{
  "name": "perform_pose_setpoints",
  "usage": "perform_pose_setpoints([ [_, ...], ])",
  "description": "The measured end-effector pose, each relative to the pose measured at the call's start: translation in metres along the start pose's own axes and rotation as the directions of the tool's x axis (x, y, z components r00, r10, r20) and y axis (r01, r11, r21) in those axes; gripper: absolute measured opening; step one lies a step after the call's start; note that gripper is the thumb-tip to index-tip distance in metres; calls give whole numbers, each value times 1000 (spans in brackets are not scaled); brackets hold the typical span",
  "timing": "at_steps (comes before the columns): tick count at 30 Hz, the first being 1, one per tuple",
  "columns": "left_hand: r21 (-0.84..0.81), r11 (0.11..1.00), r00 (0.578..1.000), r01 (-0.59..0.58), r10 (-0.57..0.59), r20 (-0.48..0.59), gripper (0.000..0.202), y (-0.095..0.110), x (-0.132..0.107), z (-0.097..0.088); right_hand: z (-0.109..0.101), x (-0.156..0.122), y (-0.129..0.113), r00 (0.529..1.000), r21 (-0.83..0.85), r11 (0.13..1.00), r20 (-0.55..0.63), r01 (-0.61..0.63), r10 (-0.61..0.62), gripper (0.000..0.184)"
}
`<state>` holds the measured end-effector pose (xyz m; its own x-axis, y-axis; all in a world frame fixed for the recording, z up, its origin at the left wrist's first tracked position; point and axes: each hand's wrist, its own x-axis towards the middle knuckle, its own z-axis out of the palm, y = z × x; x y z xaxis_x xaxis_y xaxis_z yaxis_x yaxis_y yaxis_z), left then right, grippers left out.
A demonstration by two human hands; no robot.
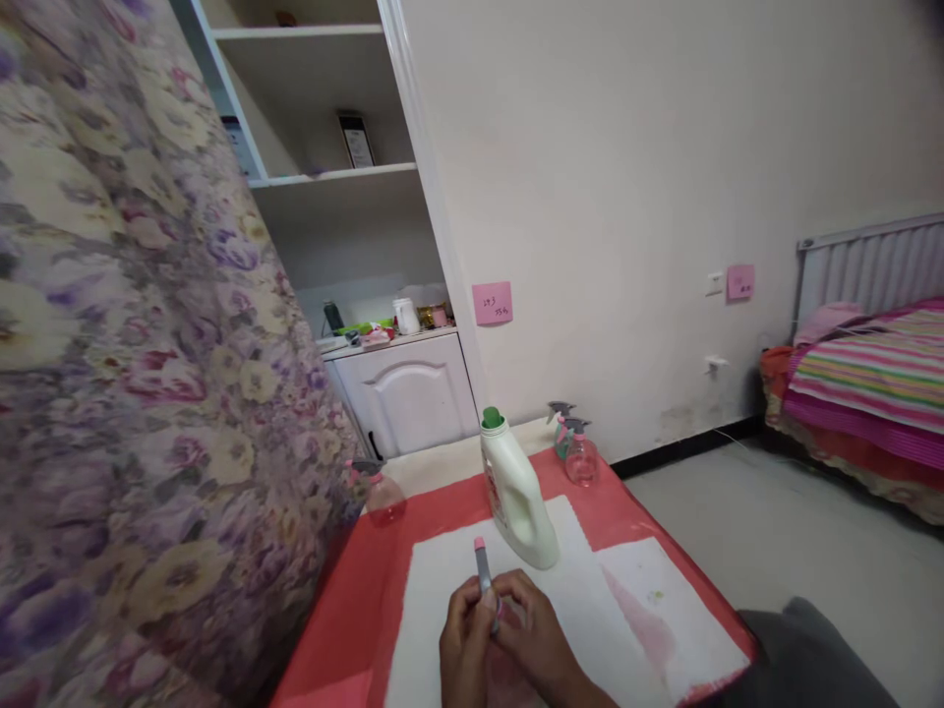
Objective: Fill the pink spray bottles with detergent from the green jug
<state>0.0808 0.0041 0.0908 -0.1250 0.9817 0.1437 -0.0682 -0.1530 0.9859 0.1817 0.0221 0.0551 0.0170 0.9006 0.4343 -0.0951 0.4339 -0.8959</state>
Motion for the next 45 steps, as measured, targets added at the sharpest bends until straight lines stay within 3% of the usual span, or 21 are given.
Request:
perform_pose_setpoints([
  [4,-2,1000,1000,13,-13,19,38,-4,1,-2,4,1,1,993,-54,997,-105,-52,46,15],
  [10,-3,1000,1000,2,-2,1,38,1,0,0,0,0,-7,1000,-7,1000,13,9,-9,11],
  [16,-5,1000,1000,15,-15,24,34,10,-7,4,2,-1,-2,993,-74,996,-110,-57,48,9],
  [21,-3,1000,1000,6,-6,11,33,17,-9,7,-3,-2,-7,1000,-35,999,-11,7,-7,11],
  [28,25,999,999,41,-41,33,36,13,-4,6,-1,-1,-5,996,-67,998,-89,-19,13,10],
  [34,23,999,999,37,-37,4,33,17,-6,7,-3,-1,-9,1000,-49,998,-7,27,-27,16],
  [40,48,998,999,36,-36,3,35,20,-8,8,2,0,-6,994,-76,997,-107,-22,14,12],
  [45,32,999,999,44,-44,-16,37,23,-9,10,-1,-2,-9,999,-55,998,-41,2,-4,17],
])
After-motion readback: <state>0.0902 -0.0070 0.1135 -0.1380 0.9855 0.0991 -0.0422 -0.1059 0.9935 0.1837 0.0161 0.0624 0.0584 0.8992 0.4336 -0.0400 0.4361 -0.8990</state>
